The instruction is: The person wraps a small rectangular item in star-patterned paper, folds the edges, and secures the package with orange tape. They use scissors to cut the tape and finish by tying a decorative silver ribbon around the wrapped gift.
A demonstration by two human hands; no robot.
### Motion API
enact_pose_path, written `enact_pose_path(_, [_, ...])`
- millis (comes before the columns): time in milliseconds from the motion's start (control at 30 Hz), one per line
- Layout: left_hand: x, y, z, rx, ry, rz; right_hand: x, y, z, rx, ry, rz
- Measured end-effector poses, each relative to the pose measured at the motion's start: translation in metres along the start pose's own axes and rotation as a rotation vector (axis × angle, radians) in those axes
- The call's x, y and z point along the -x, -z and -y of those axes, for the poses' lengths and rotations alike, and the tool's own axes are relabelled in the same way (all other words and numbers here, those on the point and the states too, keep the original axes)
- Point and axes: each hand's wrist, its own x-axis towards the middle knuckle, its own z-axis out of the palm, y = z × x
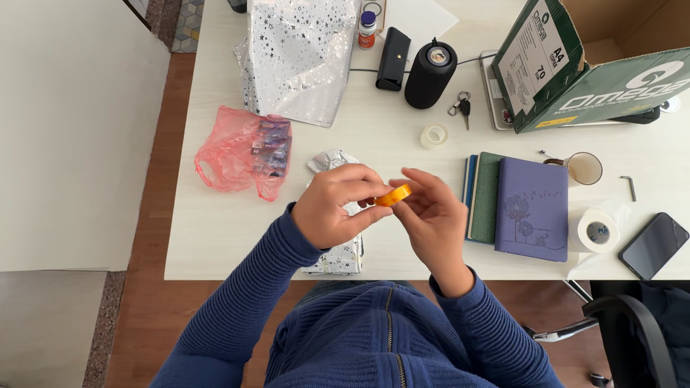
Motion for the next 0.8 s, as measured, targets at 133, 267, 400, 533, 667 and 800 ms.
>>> enact_pose_path(133, [0.001,-0.001,-0.007,0.026,-0.028,0.024,0.008,0.001,0.005,0.118,0.152,-0.053])
enact_pose_path(267, [0.002,-0.002,-0.016,0.023,-0.066,0.009,0.012,0.004,0.003,-0.048,0.007,-0.06])
enact_pose_path(400, [0.0,-0.002,-0.022,0.032,-0.093,0.0,0.013,0.008,0.004,-0.384,-0.144,-0.014])
enact_pose_path(533, [0.003,-0.004,-0.026,0.019,-0.077,-0.032,0.017,0.015,0.006,-0.608,-0.315,0.052])
enact_pose_path(667, [0.006,-0.007,-0.029,0.018,-0.055,-0.071,0.017,0.015,0.004,-0.793,-0.504,0.11])
enact_pose_path(800, [0.005,-0.009,-0.031,-0.003,-0.064,-0.084,0.023,0.009,0.0,-0.859,-0.606,0.172])
